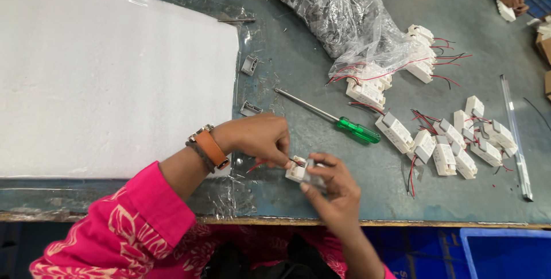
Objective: The person assembles small white electrical components on a workbench. They use a green screwdriver to tighten screws on the components, connect red and black wires, and handle gray plastic clips. The person works on multiple units, arranging them on the table.
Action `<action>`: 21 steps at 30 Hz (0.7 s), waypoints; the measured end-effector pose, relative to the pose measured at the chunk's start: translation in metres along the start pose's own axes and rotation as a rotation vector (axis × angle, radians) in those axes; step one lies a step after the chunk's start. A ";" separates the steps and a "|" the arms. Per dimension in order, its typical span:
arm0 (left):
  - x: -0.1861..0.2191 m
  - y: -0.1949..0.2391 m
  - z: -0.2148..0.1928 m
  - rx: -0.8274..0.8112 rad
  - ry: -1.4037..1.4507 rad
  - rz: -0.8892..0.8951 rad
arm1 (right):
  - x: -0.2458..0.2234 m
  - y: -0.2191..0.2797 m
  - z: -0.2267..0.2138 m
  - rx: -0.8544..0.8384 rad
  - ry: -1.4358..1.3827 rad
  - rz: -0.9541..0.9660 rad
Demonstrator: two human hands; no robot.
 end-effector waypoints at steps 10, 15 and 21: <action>0.006 -0.008 0.018 0.183 -0.281 -0.051 | -0.013 -0.032 -0.030 -0.170 0.168 0.082; 0.007 -0.010 0.021 0.197 -0.303 -0.042 | -0.028 -0.041 -0.011 -0.231 0.599 -0.090; 0.006 -0.010 0.021 0.160 -0.290 -0.071 | -0.025 -0.045 -0.005 -0.250 0.645 -0.133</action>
Point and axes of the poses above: each hand's wrist, its own y-axis away from the middle knuckle, its own z-axis out of the palm, x = y × z, the point moved 2 cm from there along -y, towards the middle knuckle, and after that the axes turned 14 degrees about -y, right-handed, at the moved point
